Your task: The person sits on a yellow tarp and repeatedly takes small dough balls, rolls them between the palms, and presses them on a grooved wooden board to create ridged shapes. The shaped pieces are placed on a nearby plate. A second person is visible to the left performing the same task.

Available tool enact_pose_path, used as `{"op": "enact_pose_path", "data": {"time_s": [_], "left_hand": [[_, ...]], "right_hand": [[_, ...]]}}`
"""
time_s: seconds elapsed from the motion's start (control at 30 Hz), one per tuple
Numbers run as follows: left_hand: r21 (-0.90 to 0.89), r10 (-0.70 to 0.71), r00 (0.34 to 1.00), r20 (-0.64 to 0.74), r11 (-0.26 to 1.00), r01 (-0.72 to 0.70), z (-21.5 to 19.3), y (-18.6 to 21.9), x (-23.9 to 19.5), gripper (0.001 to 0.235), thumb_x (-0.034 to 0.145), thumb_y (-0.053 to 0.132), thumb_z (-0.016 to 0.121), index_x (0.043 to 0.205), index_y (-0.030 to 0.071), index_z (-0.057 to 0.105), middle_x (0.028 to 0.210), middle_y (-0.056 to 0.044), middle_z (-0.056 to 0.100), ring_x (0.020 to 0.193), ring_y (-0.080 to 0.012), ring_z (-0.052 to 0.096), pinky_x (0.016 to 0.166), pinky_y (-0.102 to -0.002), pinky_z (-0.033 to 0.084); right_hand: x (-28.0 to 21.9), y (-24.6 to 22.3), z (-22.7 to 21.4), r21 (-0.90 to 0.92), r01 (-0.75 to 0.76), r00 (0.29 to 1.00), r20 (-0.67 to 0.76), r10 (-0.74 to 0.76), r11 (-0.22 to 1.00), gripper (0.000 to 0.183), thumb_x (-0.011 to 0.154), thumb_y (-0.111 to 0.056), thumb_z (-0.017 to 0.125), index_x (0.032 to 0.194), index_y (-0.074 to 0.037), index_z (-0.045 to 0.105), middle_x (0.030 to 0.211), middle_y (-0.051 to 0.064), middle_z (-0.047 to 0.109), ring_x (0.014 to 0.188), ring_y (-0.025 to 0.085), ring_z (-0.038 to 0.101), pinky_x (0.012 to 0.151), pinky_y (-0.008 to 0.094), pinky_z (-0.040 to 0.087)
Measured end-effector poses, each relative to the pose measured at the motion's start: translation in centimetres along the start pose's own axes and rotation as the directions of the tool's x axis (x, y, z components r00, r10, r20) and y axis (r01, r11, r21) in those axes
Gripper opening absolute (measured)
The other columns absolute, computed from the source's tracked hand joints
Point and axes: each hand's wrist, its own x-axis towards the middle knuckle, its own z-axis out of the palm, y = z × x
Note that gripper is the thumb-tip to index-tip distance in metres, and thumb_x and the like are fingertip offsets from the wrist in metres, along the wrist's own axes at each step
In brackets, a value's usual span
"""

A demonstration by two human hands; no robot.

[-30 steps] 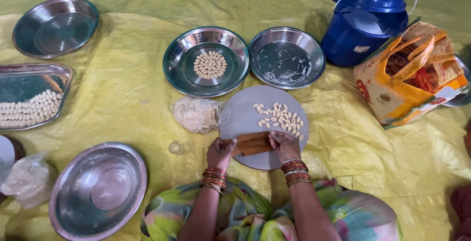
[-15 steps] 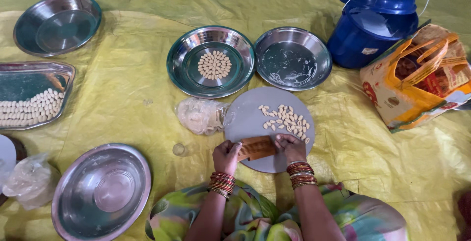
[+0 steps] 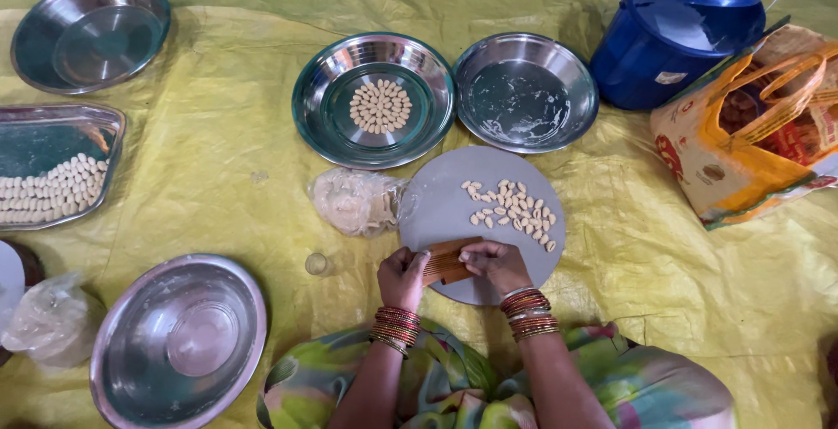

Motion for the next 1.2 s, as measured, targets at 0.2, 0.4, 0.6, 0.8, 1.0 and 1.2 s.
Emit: {"op": "enact_pose_path", "data": {"time_s": [0.2,0.4,0.6,0.8,1.0,1.2], "left_hand": [[-0.114,-0.011,1.0,0.025,0.993,0.014,0.0,-0.8,0.3,0.044,0.084,0.014,0.076,0.06,0.004,0.041,0.055,0.002,0.04,0.055,-0.007,0.034,0.05,-0.031,0.032],[-0.228,-0.041,0.998,0.039,0.973,0.049,0.2,-1.9,0.6,0.046,0.084,0.009,0.076,0.059,0.007,0.038,0.056,0.004,0.04,0.055,-0.0052,0.032,0.051,-0.03,0.028],[-0.257,-0.037,0.998,0.046,0.965,0.048,0.3,-2.6,0.9,0.046,0.085,0.006,0.075,0.06,0.008,0.037,0.057,0.006,0.04,0.056,-0.0039,0.032,0.051,-0.028,0.029],[-0.265,-0.051,0.997,0.053,0.962,0.063,0.2,-2.7,0.8,0.046,0.085,0.005,0.075,0.059,0.008,0.037,0.056,0.005,0.041,0.055,-0.0046,0.031,0.051,-0.028,0.027],[-0.255,-0.023,0.998,0.051,0.966,0.036,0.2,-3.1,1.0,0.039,0.085,0.007,0.075,0.06,0.007,0.045,0.058,0.006,0.047,0.057,-0.0028,0.037,0.053,-0.026,0.032],[-0.287,-0.019,0.999,0.047,0.957,0.031,0.2,-2.9,0.9,0.037,0.085,0.008,0.075,0.061,0.006,0.046,0.059,0.005,0.05,0.058,-0.0032,0.038,0.053,-0.026,0.033]], "right_hand": [[-2.1,-1.7,2.0,-0.425,0.072,0.981,-0.133,-0.14,0.902,0.013,0.08,-0.007,0.085,0.092,-0.005,0.081,0.081,0.006,0.077,0.072,0.011,0.067,0.07,0.026,0.056],[-2.2,-2.6,2.1,-0.385,0.04,0.982,-0.157,-0.108,0.922,0.016,0.077,-0.01,0.086,0.091,-0.005,0.081,0.079,0.003,0.077,0.068,0.011,0.067,0.067,0.027,0.057],[-1.5,-1.7,1.5,-0.358,0.018,0.978,-0.189,-0.092,0.933,0.016,0.078,-0.011,0.087,0.091,-0.004,0.082,0.078,0.004,0.076,0.068,0.011,0.066,0.065,0.026,0.057],[-0.9,-0.9,0.8,-0.364,-0.003,0.968,-0.234,-0.089,0.931,0.016,0.077,-0.01,0.087,0.092,-0.004,0.082,0.078,0.002,0.074,0.068,0.01,0.065,0.064,0.025,0.057],[-0.1,0.1,0.0,-0.345,0.048,0.967,-0.218,-0.13,0.937,0.016,0.077,-0.009,0.087,0.091,-0.004,0.082,0.076,0.0,0.072,0.067,0.009,0.064,0.063,0.024,0.057],[0.4,0.5,-0.7,-0.327,0.032,0.97,-0.218,-0.109,0.945,0.014,0.078,-0.007,0.087,0.089,-0.002,0.081,0.075,0.003,0.072,0.065,0.01,0.063,0.061,0.025,0.055]]}}
